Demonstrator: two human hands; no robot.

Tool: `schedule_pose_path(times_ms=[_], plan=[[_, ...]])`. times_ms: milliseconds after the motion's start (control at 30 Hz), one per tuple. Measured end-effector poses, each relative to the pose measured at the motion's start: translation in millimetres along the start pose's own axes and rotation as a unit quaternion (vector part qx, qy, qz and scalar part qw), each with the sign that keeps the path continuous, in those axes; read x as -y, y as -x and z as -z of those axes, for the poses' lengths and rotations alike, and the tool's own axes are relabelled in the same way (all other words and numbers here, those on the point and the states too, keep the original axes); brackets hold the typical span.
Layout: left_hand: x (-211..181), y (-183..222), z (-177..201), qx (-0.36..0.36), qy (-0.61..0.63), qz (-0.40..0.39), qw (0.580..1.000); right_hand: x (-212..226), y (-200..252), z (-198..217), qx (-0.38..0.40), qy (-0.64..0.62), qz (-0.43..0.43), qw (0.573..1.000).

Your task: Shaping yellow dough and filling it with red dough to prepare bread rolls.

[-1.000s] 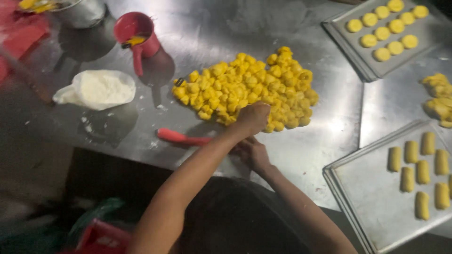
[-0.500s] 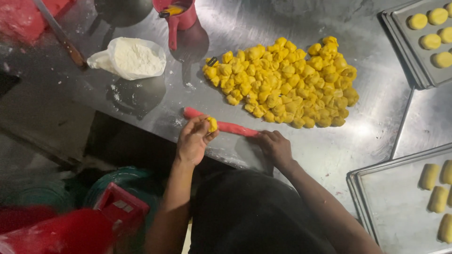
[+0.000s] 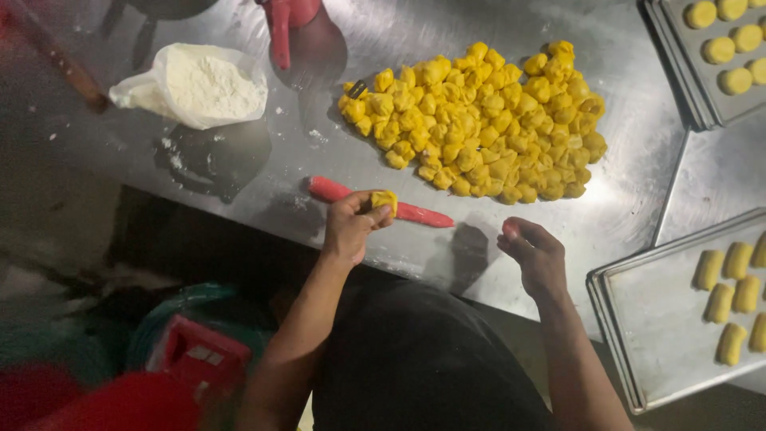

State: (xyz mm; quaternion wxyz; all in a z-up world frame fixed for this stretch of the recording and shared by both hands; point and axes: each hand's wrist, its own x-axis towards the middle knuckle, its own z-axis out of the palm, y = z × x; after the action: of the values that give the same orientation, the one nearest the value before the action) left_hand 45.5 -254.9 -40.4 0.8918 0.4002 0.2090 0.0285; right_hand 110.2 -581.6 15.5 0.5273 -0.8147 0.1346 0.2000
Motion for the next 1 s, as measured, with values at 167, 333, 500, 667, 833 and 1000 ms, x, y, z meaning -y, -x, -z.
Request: schedule_pose_path(times_ms=[167,333,500,667,833,1000], plan=[[4.0,-22.6,-28.2,0.003,-0.139,0.072,0.988,45.7,40.6,-18.6,0.015,-0.207,0.057,0.977],[2.5,-11.6,-77.3,0.142,-0.179,0.049,0.972,67.8,57.3,-63.1,-0.044,-0.18,0.089,0.979],[-8.4,7.2,-120.2,0.252,-0.156,0.097,0.95,56.0,57.3,-52.1,-0.059,-0.161,0.129,0.977],[18.7,2.3,-165.5,0.262,-0.258,0.136,0.92,54.4,57.7,4.4,0.005,-0.241,0.041,0.97],[157.7,-21.2,-189.5,0.261,-0.366,0.07,0.89,-12.2,32.8,46.7,-0.162,0.101,0.058,0.98],[233.9,-36.5,-199.4,0.173,-0.558,-0.043,0.81,-88.4,8.0,79.0,-0.184,0.271,0.241,0.914]])
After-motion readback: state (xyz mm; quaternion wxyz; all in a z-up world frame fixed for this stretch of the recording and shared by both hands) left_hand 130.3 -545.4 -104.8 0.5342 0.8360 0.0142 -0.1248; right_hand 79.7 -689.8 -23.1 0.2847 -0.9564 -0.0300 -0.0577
